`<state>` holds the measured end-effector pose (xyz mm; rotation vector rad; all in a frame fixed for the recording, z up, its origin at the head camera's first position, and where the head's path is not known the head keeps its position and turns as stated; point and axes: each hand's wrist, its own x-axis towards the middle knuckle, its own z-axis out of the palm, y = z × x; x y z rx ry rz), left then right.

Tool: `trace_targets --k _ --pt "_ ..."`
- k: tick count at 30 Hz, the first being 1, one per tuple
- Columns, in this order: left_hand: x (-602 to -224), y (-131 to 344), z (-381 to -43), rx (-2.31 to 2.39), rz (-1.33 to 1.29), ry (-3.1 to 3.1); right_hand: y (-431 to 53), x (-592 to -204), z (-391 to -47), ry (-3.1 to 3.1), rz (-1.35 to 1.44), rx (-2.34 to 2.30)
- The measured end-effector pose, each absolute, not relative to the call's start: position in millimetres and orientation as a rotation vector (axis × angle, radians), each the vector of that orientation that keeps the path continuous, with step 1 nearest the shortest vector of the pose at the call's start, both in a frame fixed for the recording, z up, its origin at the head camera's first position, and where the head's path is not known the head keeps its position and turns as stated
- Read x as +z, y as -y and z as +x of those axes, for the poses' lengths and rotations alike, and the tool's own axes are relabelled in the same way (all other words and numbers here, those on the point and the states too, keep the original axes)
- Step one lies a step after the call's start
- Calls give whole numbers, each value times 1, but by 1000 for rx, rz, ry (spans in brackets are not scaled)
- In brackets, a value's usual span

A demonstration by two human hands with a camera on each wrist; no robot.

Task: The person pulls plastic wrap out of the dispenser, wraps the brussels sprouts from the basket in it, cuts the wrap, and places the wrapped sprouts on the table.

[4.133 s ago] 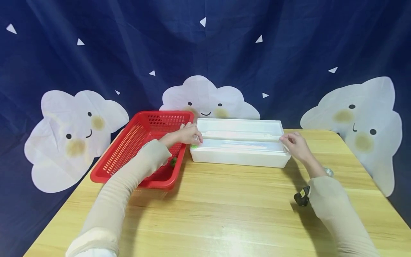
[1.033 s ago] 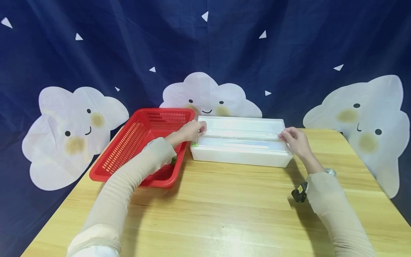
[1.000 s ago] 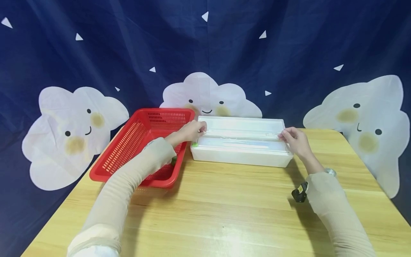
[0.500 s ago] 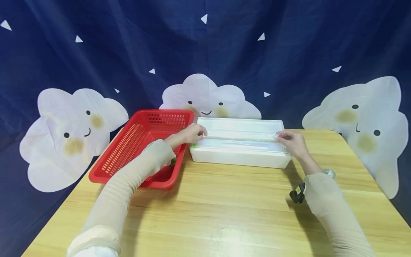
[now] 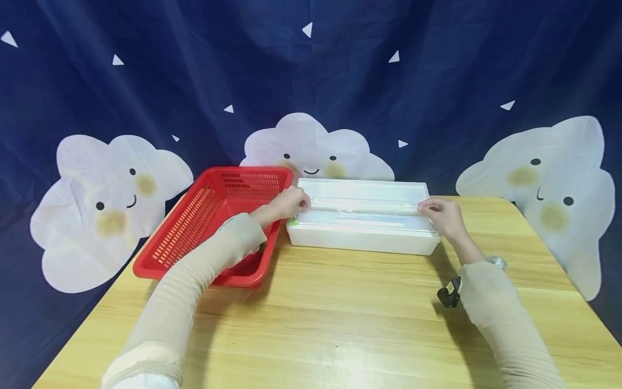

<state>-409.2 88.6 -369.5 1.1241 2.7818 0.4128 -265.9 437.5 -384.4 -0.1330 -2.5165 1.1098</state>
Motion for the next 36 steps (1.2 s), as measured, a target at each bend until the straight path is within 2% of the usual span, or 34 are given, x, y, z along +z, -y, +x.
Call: trace_targets --k 6,36 --pt "-371 -85 -413 274 1083 -2936 -437 -387 -268 2472 -107 1068" --pt "-371 -75 -425 552 909 -2865 -443 -384 -268 2512 -99 1045"
